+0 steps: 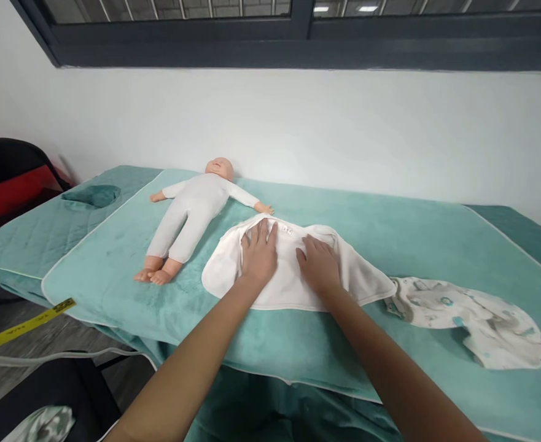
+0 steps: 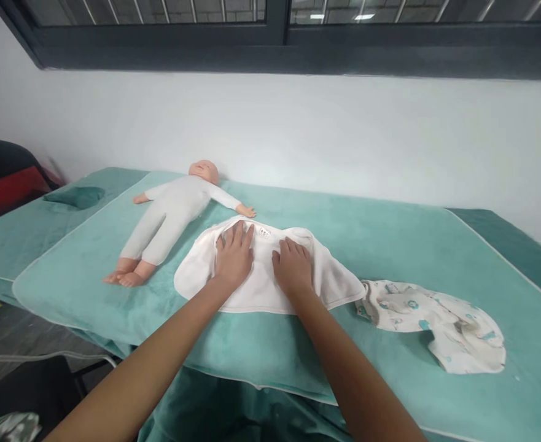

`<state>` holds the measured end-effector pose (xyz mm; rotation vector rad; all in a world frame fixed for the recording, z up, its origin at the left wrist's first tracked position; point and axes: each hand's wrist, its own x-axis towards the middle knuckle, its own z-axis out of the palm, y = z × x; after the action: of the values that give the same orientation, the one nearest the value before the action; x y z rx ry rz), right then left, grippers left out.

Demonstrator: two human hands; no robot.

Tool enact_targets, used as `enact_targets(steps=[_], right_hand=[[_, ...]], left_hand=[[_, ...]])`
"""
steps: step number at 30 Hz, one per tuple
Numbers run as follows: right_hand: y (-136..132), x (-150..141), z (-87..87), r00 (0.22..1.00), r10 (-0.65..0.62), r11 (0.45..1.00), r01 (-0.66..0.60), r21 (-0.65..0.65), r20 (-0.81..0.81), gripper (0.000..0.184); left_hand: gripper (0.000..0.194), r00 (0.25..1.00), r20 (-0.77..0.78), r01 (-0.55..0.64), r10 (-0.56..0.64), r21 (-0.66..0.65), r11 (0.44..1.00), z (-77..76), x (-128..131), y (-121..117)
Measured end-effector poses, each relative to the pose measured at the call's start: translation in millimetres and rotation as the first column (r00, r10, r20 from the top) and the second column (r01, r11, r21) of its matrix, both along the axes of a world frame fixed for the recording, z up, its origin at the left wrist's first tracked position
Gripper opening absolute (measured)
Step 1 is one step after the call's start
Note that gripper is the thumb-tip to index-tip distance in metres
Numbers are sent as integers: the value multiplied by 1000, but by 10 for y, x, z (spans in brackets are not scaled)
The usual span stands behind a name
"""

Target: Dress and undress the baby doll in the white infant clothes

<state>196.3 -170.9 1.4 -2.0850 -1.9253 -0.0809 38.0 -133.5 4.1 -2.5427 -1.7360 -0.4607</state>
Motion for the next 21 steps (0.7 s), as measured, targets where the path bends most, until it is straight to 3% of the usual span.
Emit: enact_targets(steps=[5,10,16,21], right_hand=[[88,16,12,985,-136,988,127,88,105,68],[224,55,-5,980,-91,994,78,76,176,64],[450,-33,-84,984,-140,990,137,30,110,51],[530,-43,-151,991,-125,992,125,6,40,49]], left_hand=[[59,1000,-14,11,-10,55,998,121,-46,42],[56,1000,7,-27,27,29,999,144,32,255],[59,995,-5,-100,100,-111,989,-35,364,444],[57,990,74,-118,120,-37,992,-186,437,451]])
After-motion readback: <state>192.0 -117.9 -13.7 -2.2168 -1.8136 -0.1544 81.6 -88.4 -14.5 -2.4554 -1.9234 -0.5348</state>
